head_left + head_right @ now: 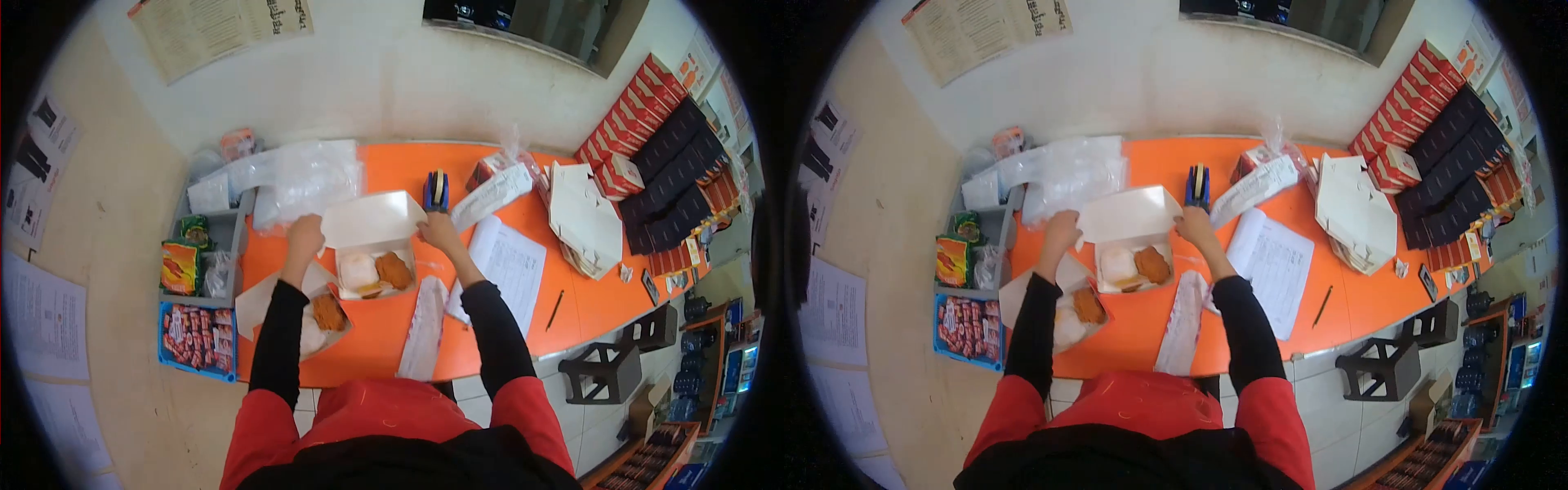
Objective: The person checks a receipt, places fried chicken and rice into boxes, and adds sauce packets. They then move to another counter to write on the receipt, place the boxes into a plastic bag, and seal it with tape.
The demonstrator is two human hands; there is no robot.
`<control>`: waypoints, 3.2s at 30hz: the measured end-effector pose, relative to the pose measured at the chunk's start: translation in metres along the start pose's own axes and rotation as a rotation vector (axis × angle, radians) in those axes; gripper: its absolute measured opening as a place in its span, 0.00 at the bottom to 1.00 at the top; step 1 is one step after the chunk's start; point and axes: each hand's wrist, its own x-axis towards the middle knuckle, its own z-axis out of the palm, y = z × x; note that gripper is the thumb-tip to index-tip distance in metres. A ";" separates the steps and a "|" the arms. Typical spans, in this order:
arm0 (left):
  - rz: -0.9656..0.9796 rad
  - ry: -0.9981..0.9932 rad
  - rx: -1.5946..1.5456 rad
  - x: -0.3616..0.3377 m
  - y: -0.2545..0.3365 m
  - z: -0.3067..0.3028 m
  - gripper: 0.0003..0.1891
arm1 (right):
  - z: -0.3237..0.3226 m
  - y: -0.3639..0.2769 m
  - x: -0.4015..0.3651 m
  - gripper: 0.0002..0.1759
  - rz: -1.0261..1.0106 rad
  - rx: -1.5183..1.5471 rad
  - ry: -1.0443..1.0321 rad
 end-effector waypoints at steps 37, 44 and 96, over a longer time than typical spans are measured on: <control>0.194 0.000 -0.513 -0.162 0.128 0.038 0.25 | -0.054 -0.009 -0.142 0.15 -0.352 -0.242 0.004; -0.578 0.805 0.027 -0.248 0.034 -0.019 0.26 | 0.051 -0.202 -0.107 0.22 -0.425 0.363 0.037; 0.104 -0.313 -0.323 -0.101 -0.049 0.008 0.21 | 0.156 -0.151 0.216 0.08 -0.302 -0.286 -0.127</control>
